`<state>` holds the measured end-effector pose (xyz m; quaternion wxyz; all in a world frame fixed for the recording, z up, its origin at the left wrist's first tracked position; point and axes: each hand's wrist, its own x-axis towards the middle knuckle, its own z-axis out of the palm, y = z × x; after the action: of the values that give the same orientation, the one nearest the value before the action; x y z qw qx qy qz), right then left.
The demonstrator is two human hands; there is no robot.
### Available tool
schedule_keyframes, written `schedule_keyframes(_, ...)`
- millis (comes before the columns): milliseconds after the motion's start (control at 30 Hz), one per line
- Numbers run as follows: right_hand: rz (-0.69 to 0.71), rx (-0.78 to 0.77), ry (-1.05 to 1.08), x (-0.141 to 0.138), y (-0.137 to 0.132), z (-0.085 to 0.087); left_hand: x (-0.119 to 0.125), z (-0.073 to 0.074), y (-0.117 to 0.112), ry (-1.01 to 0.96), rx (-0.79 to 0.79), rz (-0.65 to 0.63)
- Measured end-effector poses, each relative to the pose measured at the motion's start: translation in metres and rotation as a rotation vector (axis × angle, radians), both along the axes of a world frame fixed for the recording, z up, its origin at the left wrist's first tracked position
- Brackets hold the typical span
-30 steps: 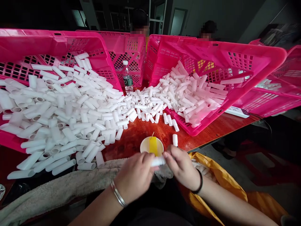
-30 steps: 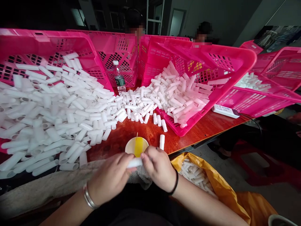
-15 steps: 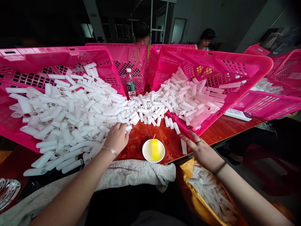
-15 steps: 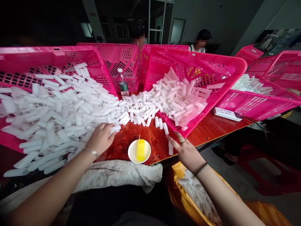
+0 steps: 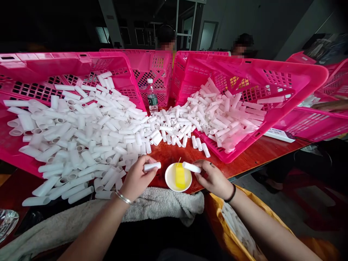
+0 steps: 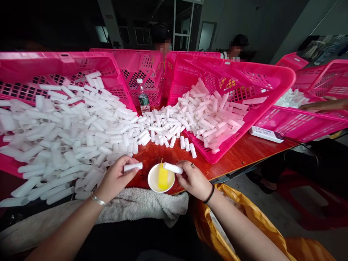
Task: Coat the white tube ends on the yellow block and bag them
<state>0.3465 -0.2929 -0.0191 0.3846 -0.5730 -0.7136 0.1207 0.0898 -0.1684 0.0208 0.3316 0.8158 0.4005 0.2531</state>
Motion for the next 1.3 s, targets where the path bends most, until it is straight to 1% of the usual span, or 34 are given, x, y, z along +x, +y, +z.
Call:
schedule_keyframes(33,-0.008,-0.006,0.003,0.000,0.003,-0.002,-0.004,-0.004,-0.005,0.022,-0.035,-0.021)
schedule_keyframes(67,-0.012,-0.001,-0.004,0.000,0.005,-0.003,-0.008,-0.009,-0.008,0.067,-0.028,-0.059)
schedule_keyframes(133,-0.004,0.028,-0.044,-0.001,0.009,-0.005,-0.014,-0.018,-0.012,0.202,0.059,-0.137)
schedule_keyframes(167,0.005,0.045,-0.071,-0.001,0.011,-0.007,-0.016,-0.023,-0.012,0.273,0.111,-0.156)
schedule_keyframes(233,0.010,0.072,-0.145,-0.004,0.014,-0.010,-0.017,-0.029,-0.013,0.388,0.195,-0.131)
schedule_keyframes(300,-0.005,0.089,-0.229,-0.006,0.017,-0.015,-0.015,-0.030,-0.013,0.425,0.240,-0.090)
schedule_keyframes(367,-0.009,0.098,-0.290,-0.007,0.018,-0.018,-0.010,-0.028,-0.015,0.335,0.242,-0.103)
schedule_keyframes(433,0.014,0.084,-0.273,-0.008,0.017,-0.017,-0.003,-0.025,-0.019,0.193,0.199,-0.157)
schedule_keyframes(500,0.078,0.024,-0.152,-0.009,0.016,-0.011,0.007,-0.026,-0.025,0.101,0.141,-0.212)
schedule_keyframes(567,0.148,-0.073,0.014,-0.010,0.015,-0.004,0.017,-0.030,-0.030,0.075,0.109,-0.241)
schedule_keyframes(633,0.168,-0.131,0.082,-0.012,0.013,-0.002,0.025,-0.035,-0.032,0.071,0.096,-0.243)
schedule_keyframes(667,0.155,-0.118,0.059,-0.013,0.011,-0.002,0.028,-0.038,-0.033,0.072,0.087,-0.241)
schedule_keyframes(733,0.134,-0.024,-0.060,-0.014,0.007,-0.005,0.031,-0.042,-0.032,0.067,0.053,-0.243)
schedule_keyframes(800,0.164,0.065,-0.163,-0.016,0.003,-0.010,0.030,-0.044,-0.031,0.054,0.007,-0.251)
schedule_keyframes(833,0.181,0.084,-0.177,-0.018,0.001,-0.012,0.028,-0.044,-0.031,0.047,-0.014,-0.253)
schedule_keyframes(867,0.179,0.083,-0.157,-0.020,-0.001,-0.014,0.027,-0.043,-0.031,0.041,-0.030,-0.255)
schedule_keyframes(900,0.146,0.066,-0.100,-0.023,-0.002,-0.016,0.025,-0.043,-0.031,0.037,-0.039,-0.255)
schedule_keyframes(1000,-0.050,-0.008,0.145,-0.035,-0.005,-0.020,0.024,-0.041,-0.033,0.030,-0.014,-0.216)
schedule_keyframes(1033,-0.096,-0.022,0.180,-0.038,-0.006,-0.021,0.025,-0.041,-0.034,0.028,0.004,-0.198)
schedule_keyframes(1067,-0.112,-0.010,0.168,-0.040,-0.007,-0.022,0.026,-0.041,-0.035,0.027,0.021,-0.179)
schedule_keyframes(1100,-0.096,0.026,0.112,-0.041,-0.008,-0.023,0.026,-0.042,-0.036,0.026,0.038,-0.163)
schedule_keyframes(1200,0.026,0.174,-0.089,-0.040,-0.012,-0.025,0.027,-0.045,-0.038,0.010,0.086,-0.147)
schedule_keyframes(1233,0.057,0.178,-0.098,-0.040,-0.013,-0.024,0.027,-0.046,-0.038,0.001,0.103,-0.151)
schedule_keyframes(1300,0.047,0.097,-0.005,-0.040,-0.014,-0.022,0.026,-0.048,-0.038,-0.014,0.125,-0.166)
